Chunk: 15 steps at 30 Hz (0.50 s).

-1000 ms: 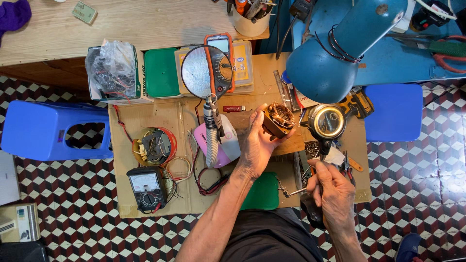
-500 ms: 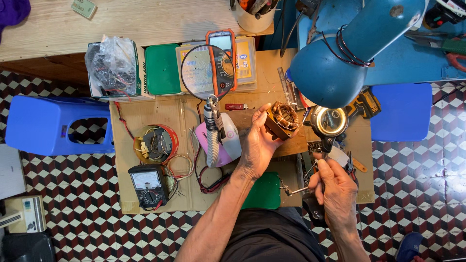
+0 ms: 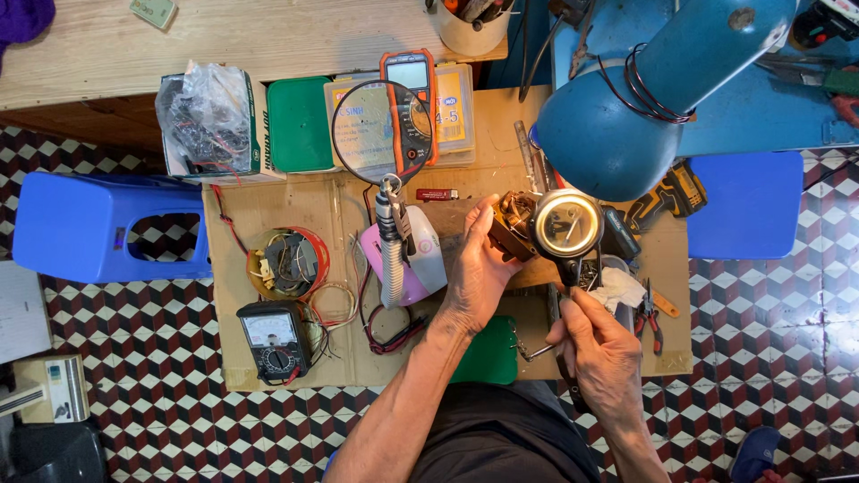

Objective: The person cleans a cylindrical metal component with a cloth, then uses a magnifying lamp and a small tool to adjust or inspect internal wiring and parts. The person repeatedly positions the component under the lamp and manipulates internal elements with a tool.

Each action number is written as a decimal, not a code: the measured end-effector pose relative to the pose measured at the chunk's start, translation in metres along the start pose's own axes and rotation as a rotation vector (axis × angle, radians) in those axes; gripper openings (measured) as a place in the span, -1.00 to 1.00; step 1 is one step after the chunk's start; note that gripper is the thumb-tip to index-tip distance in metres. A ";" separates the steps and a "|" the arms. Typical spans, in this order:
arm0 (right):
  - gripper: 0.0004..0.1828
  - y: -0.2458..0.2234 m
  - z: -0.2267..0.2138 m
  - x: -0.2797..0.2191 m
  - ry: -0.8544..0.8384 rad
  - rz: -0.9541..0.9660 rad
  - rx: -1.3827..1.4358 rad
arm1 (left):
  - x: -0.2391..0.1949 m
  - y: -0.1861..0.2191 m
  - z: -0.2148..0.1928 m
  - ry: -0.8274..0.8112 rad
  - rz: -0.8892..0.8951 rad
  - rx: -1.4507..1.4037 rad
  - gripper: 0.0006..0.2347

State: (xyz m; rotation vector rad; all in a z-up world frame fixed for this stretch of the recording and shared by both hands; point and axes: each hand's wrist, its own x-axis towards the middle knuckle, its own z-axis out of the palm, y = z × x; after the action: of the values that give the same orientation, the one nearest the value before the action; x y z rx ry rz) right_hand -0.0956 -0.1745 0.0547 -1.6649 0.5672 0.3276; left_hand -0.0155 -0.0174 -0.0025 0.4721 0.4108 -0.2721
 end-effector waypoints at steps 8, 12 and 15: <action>-0.60 0.004 0.002 0.008 0.031 -0.063 -0.144 | 0.000 -0.001 0.000 0.042 -0.021 0.075 -0.51; -0.60 0.007 0.000 0.010 0.027 -0.148 -0.287 | 0.000 -0.002 -0.002 0.002 -0.005 0.067 -0.44; -0.60 0.009 -0.001 0.009 0.030 -0.164 -0.321 | -0.001 -0.003 -0.002 -0.015 -0.015 0.072 -0.42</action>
State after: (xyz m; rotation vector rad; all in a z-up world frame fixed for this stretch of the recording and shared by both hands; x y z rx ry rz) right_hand -0.0929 -0.1779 0.0421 -2.0158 0.4113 0.2843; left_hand -0.0181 -0.0186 -0.0050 0.5376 0.3906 -0.3054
